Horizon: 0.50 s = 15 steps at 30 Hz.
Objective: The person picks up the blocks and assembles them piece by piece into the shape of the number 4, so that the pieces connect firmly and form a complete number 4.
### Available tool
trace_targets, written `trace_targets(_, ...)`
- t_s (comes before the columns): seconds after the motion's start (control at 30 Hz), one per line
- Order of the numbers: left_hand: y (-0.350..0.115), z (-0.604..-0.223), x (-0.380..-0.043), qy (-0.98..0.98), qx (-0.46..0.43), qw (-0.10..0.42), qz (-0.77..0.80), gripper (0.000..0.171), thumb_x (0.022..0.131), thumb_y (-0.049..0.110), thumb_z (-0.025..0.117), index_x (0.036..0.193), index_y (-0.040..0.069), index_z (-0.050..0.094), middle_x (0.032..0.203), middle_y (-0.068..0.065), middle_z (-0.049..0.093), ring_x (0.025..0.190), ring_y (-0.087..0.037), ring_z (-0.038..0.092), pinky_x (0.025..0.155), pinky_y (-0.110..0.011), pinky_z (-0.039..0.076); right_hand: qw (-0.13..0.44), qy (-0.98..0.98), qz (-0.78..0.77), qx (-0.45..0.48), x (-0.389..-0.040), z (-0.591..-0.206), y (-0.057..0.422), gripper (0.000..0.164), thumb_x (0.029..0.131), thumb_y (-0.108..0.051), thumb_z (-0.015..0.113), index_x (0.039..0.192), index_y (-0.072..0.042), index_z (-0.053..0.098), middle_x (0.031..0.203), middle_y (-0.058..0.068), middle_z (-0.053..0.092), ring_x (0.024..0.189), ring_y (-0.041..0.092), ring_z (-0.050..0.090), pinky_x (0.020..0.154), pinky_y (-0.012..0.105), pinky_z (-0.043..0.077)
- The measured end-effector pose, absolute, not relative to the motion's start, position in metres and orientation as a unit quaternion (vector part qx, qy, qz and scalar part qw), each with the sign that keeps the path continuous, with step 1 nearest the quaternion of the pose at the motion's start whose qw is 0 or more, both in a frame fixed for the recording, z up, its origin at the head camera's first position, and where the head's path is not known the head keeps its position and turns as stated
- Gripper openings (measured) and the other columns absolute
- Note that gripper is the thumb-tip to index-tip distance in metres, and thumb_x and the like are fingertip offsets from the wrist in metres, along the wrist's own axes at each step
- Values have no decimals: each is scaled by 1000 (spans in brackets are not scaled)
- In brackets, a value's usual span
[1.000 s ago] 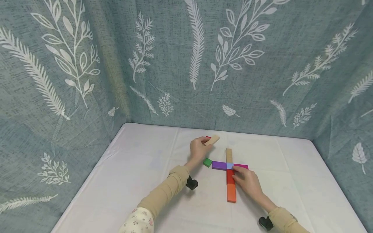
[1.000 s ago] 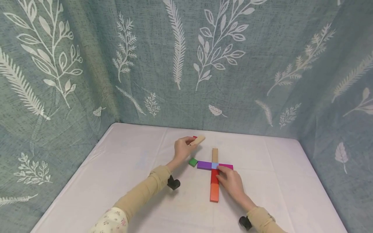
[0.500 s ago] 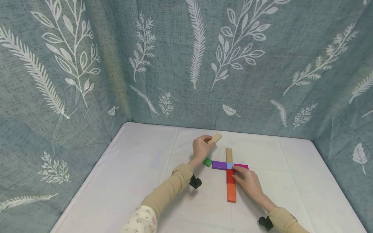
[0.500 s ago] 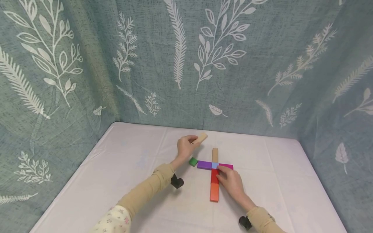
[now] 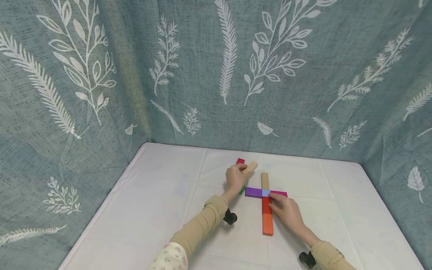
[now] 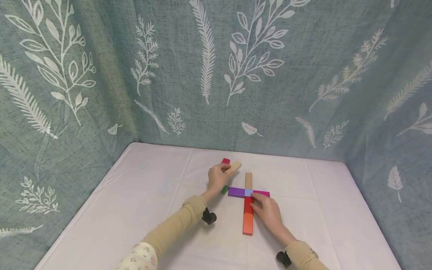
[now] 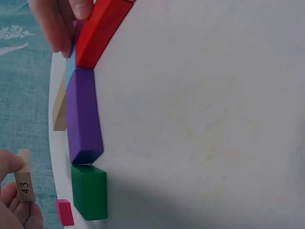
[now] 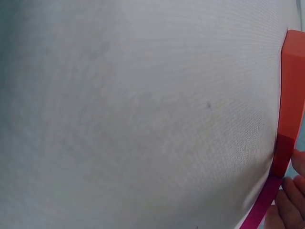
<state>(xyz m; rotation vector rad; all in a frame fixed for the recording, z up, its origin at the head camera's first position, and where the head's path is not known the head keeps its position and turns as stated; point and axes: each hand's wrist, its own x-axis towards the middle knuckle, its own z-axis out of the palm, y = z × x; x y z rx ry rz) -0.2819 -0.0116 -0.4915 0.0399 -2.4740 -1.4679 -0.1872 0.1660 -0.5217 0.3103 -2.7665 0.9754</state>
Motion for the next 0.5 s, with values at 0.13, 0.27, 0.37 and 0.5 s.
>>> trace_targets(0.13, -8, -495, -281, -855, 31, 127, -502, 25, 74, 16, 80, 94, 3, 74, 86, -9, 74, 79, -19, 69, 67, -26, 55, 96, -933, 330, 104, -187, -522, 166, 41, 77, -7, 76, 116, 1, 66, 112, 16, 69, 104, 31, 66, 89, 45, 52)
trace_targets(0.27, -6, -498, -281, -860, 49, 129, -491, 24, 73, 15, 81, 94, 3, 74, 86, -9, 74, 80, -20, 69, 68, -28, 55, 98, -933, 331, 106, -187, -521, 166, 41, 77, -7, 76, 116, 1, 66, 112, 16, 69, 104, 31, 66, 88, 45, 52)
trace_targets(0.37, -6, -499, -281, -864, 59, 130, -482, 24, 72, 14, 81, 93, 3, 75, 86, -9, 74, 79, -21, 69, 68, -29, 55, 97, -933, 331, 106, -187, -521, 166, 41, 77, -7, 76, 116, 1, 66, 112, 16, 69, 104, 31, 66, 88, 45, 52)
trace_targets(0.5, -6, -500, -280, -869, 61, 126, -475, 24, 72, 11, 81, 94, 3, 74, 86, -9, 74, 80, -21, 69, 69, -30, 55, 94, -933, 332, 105, -187, -521, 166, 41, 78, -7, 76, 117, 1, 66, 112, 16, 69, 104, 31, 66, 88, 45, 52)
